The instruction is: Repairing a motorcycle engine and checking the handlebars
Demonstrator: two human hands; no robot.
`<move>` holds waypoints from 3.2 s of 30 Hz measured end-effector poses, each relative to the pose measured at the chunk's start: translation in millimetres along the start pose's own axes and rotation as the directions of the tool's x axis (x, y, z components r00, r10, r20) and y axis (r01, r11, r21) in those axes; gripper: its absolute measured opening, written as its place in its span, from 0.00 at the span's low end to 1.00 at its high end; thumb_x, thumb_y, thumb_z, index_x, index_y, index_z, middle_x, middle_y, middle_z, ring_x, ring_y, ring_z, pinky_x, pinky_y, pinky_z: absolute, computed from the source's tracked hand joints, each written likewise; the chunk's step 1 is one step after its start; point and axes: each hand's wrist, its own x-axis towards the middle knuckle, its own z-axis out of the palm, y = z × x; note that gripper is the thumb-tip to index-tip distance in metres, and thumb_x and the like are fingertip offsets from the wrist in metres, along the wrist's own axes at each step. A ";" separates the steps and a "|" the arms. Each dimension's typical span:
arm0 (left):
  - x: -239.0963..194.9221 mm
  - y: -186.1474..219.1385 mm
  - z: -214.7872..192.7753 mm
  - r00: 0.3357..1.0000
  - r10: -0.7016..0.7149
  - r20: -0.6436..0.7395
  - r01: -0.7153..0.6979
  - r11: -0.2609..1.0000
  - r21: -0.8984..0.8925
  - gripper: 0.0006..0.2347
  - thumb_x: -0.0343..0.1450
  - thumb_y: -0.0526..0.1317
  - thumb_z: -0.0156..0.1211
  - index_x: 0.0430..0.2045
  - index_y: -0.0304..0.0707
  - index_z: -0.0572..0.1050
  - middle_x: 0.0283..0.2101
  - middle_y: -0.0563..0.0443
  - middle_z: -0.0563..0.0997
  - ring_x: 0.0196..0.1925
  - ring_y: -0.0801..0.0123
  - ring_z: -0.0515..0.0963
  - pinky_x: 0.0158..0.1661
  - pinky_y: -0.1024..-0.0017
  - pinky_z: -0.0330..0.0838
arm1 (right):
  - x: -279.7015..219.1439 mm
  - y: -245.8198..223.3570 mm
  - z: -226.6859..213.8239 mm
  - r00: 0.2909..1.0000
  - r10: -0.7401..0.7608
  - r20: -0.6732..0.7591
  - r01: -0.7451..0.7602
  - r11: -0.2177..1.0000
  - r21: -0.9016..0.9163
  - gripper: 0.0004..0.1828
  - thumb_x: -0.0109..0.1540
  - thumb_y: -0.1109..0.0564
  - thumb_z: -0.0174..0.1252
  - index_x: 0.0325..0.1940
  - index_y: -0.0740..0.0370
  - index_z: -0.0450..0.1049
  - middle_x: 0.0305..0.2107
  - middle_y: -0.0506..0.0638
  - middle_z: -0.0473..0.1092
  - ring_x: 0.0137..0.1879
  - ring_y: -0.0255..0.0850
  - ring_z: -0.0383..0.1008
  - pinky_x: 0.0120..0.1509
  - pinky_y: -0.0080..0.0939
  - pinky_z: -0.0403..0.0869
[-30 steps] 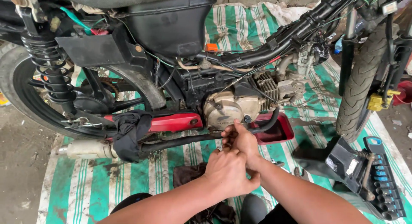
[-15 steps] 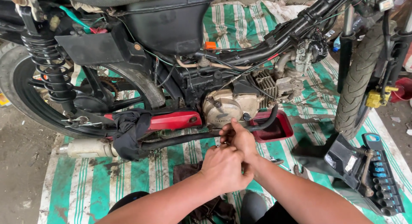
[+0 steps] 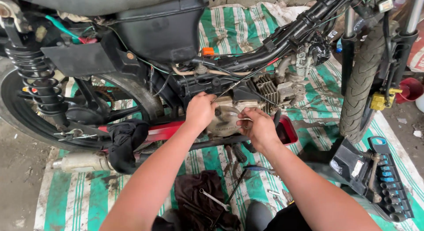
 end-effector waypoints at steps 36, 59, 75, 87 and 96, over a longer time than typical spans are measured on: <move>36.9 6.3 -25.2 0.986 -0.048 0.162 0.094 0.952 -0.290 0.13 0.80 0.33 0.56 0.54 0.41 0.87 0.51 0.36 0.90 0.58 0.34 0.86 0.59 0.42 0.80 | 12.0 -28.9 -16.3 0.994 -0.047 0.101 0.057 0.993 -0.102 0.08 0.71 0.53 0.63 0.42 0.59 0.78 0.34 0.54 0.82 0.36 0.43 0.85 0.36 0.41 0.83; -114.7 28.3 -100.7 0.651 -0.061 0.757 0.006 0.997 0.075 0.19 0.75 0.43 0.58 0.60 0.45 0.84 0.59 0.35 0.87 0.66 0.35 0.82 0.67 0.42 0.76 | 13.5 -15.2 -23.8 0.795 0.314 0.518 0.544 0.008 -0.839 0.24 0.66 0.37 0.62 0.61 0.50 0.82 0.51 0.55 0.85 0.62 0.61 0.82 0.69 0.63 0.79; -97.9 -28.8 -29.9 0.663 -0.106 0.741 -0.009 0.989 0.149 0.20 0.74 0.51 0.65 0.57 0.43 0.85 0.60 0.39 0.87 0.69 0.43 0.81 0.68 0.46 0.76 | -16.8 -39.7 -33.9 0.767 0.384 0.514 0.595 -0.126 -0.794 0.26 0.67 0.36 0.59 0.58 0.53 0.84 0.53 0.56 0.84 0.68 0.58 0.79 0.74 0.60 0.77; -93.1 -45.8 -33.4 0.661 -0.148 0.735 0.044 0.986 0.158 0.19 0.74 0.51 0.65 0.56 0.44 0.86 0.59 0.41 0.87 0.68 0.46 0.82 0.65 0.50 0.78 | -3.6 -33.6 -24.0 0.769 0.412 0.489 0.576 -0.115 -0.809 0.26 0.66 0.37 0.60 0.61 0.53 0.83 0.54 0.53 0.84 0.70 0.55 0.78 0.75 0.58 0.76; -90.2 -46.6 -28.1 0.649 -0.123 0.751 0.018 0.989 0.147 0.21 0.75 0.50 0.65 0.59 0.40 0.84 0.62 0.37 0.86 0.70 0.43 0.80 0.67 0.49 0.76 | -1.6 -35.5 -22.9 0.783 0.439 0.441 0.541 -0.128 -0.831 0.27 0.67 0.36 0.60 0.62 0.52 0.83 0.54 0.50 0.84 0.70 0.53 0.78 0.75 0.57 0.77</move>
